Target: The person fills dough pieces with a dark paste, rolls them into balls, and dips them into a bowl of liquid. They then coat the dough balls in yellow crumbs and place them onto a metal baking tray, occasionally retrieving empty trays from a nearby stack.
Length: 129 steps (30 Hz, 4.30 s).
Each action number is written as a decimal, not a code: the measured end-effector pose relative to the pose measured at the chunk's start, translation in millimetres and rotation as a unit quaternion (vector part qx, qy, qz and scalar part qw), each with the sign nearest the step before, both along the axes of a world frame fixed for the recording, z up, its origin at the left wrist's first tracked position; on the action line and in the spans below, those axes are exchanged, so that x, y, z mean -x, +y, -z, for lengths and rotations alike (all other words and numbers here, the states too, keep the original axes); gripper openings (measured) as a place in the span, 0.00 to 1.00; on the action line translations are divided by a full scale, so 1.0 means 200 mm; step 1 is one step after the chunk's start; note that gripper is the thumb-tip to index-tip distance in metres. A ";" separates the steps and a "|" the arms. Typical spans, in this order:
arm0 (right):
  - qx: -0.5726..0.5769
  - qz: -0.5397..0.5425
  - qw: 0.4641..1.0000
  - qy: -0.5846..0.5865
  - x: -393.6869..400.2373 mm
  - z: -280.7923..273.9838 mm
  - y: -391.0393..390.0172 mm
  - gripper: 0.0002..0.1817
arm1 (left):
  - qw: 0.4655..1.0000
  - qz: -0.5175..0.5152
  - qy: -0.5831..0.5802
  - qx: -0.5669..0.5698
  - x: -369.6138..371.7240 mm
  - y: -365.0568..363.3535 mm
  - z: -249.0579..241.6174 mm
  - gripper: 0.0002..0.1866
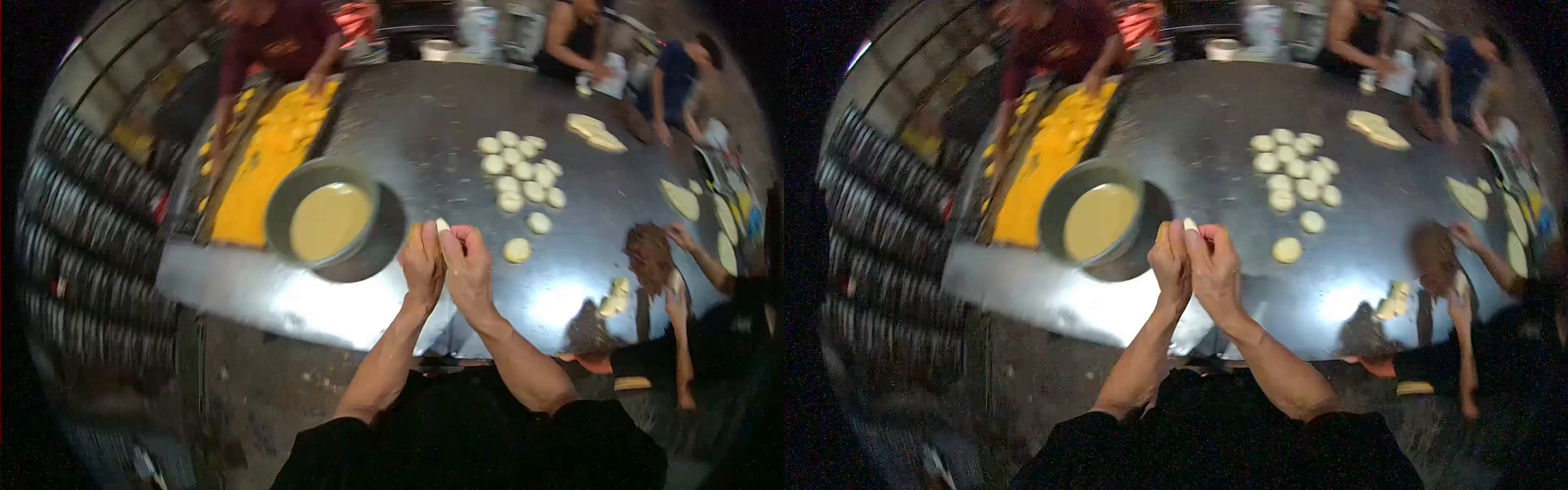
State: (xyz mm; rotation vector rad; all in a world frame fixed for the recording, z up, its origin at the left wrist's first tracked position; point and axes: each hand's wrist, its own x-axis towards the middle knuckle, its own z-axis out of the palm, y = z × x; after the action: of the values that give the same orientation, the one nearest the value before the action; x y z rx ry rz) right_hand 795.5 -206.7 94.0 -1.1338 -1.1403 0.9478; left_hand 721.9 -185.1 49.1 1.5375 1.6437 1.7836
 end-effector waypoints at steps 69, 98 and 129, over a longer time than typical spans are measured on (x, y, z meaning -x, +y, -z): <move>0.056 -0.203 0.917 -0.339 -0.69 -0.28 0.10 0.08 | 0.982 0.183 -0.047 -0.024 -0.33 -0.02 -0.03 0.19; -0.064 -0.154 0.796 -0.582 -0.88 0.41 -0.34 0.08 | 0.820 0.332 -0.225 0.409 -0.35 -0.30 0.40 0.21; 0.022 -0.231 0.813 -0.534 -0.96 0.82 -0.09 0.33 | 0.804 0.196 -0.406 0.388 0.03 -0.08 0.47 0.14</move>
State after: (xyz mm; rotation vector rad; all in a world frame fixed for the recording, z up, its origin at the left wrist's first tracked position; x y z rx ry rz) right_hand 987.1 -223.7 -70.1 -1.5058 -2.4029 0.6403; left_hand 716.6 -200.2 -45.0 0.5319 1.2097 1.0474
